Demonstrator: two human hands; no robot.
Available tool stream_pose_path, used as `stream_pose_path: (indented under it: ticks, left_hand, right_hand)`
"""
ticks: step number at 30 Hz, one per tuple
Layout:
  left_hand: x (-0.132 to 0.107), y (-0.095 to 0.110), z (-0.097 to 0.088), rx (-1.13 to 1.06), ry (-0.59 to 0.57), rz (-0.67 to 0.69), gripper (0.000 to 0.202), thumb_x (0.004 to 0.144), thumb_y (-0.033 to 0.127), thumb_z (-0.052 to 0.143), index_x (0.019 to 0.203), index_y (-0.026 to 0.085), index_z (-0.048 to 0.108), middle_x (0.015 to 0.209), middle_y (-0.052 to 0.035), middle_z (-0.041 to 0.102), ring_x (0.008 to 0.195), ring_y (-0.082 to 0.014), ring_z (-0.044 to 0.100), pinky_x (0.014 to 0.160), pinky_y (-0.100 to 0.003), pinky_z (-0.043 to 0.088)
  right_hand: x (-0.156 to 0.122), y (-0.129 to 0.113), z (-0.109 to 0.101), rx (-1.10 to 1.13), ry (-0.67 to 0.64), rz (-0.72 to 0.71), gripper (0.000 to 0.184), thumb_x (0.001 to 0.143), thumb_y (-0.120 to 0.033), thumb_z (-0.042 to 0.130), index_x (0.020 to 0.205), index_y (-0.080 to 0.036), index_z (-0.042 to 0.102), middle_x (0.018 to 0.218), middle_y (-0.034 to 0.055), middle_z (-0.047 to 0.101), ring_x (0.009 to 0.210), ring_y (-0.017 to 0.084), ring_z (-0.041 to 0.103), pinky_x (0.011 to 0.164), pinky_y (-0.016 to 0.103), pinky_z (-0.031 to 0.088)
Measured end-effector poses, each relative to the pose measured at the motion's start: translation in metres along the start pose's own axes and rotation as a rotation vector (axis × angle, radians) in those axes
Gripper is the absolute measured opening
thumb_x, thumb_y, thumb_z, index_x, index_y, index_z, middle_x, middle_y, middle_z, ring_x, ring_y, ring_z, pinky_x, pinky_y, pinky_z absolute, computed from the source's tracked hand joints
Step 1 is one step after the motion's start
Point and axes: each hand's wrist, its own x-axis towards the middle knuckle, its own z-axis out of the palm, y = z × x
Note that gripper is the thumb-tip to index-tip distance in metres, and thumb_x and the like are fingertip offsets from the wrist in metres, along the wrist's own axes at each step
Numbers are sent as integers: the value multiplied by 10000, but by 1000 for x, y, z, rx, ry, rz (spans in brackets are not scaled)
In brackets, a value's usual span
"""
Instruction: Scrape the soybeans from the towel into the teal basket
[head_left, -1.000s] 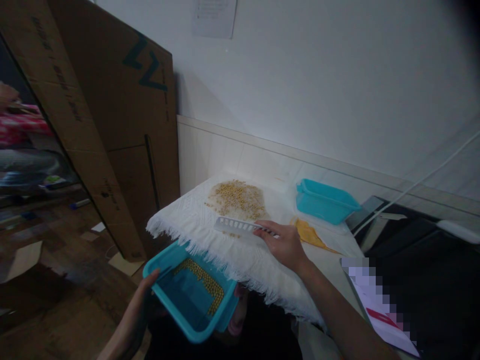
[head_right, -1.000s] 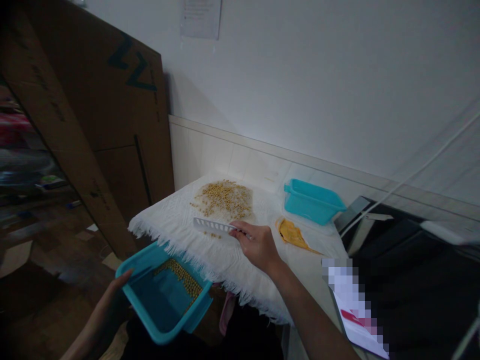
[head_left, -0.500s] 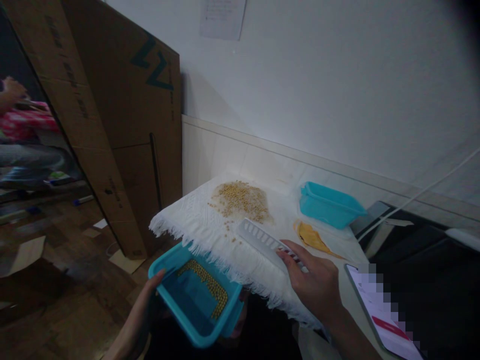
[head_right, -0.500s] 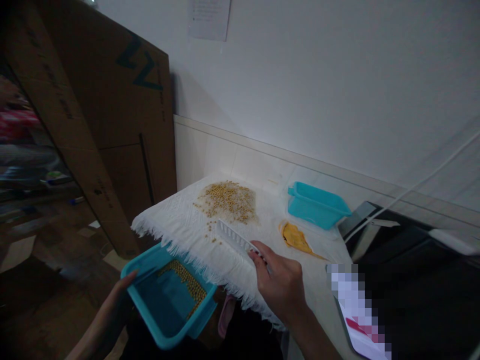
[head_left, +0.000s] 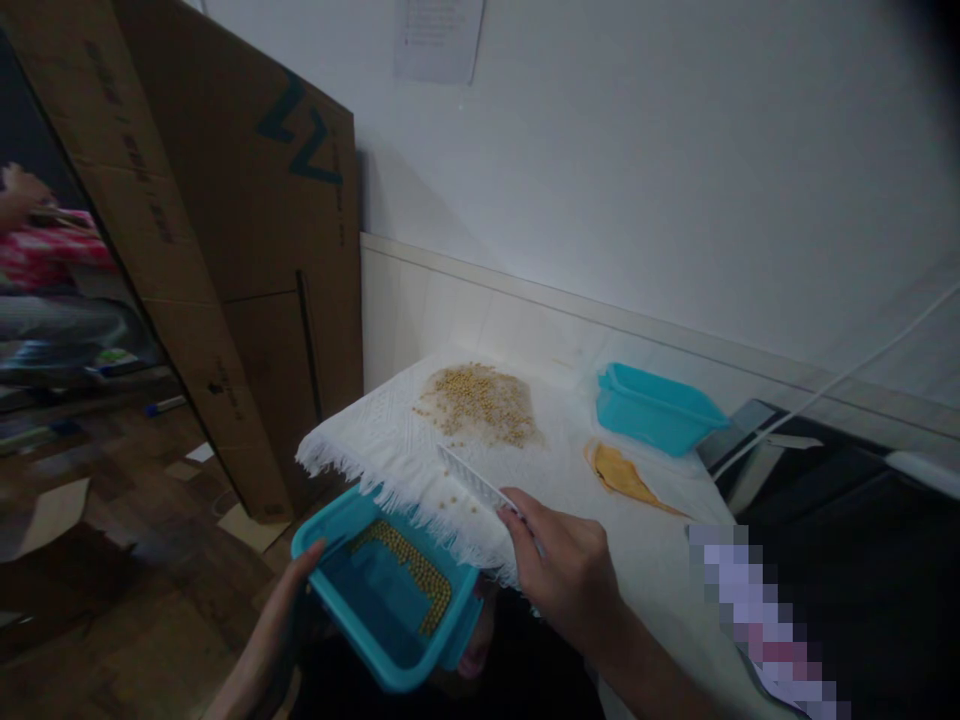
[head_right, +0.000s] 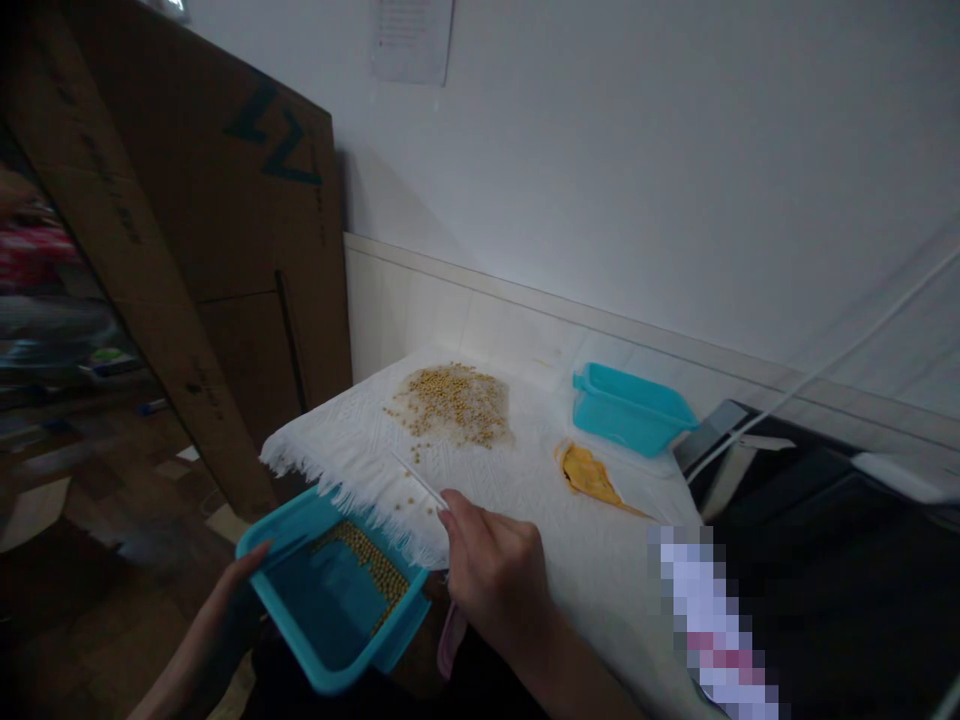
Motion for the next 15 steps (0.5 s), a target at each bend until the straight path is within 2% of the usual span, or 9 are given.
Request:
stream_pose_path:
  ticks: [4,8,11,15]
  left_hand:
    - [-2,1,0,12,-20,-39,561,866,537,683,1266,142,680,982,-94,851,887,-273,792,630,-287,600]
    - [-3,3,2,8,-65,-58,569,901,544,635,1295,134,651,860,-74,847,933,-275,780,653,-286,595]
    - [-2,3,2,0,-48,-78,587,901,547,630,1305,121,647,773,-76,831,994,-307,774,653,-306,598]
    - [0,3,1,7,-22,-53,603,846,569,688,1257,128,700,904,-123,847,1039,-360,765,677,-360,616]
  right_hand:
    - [-2,-19,0,63,-32,-31,216,1032,-116,499,1052,-68,708,762,69,783,547,137,712,530,242,540]
    - [2,-35,-5,192,-62,-17,249,1055,-149,465,1056,-76,703,650,12,735,500,118,686,511,222,529]
    - [10,-27,-4,150,4,48,296,1069,-210,473,993,-88,732,652,27,754,490,115,696,508,198,521]
    - [18,5,6,-17,78,136,329,1054,-276,512,950,-97,767,668,60,773,495,141,715,521,195,526]
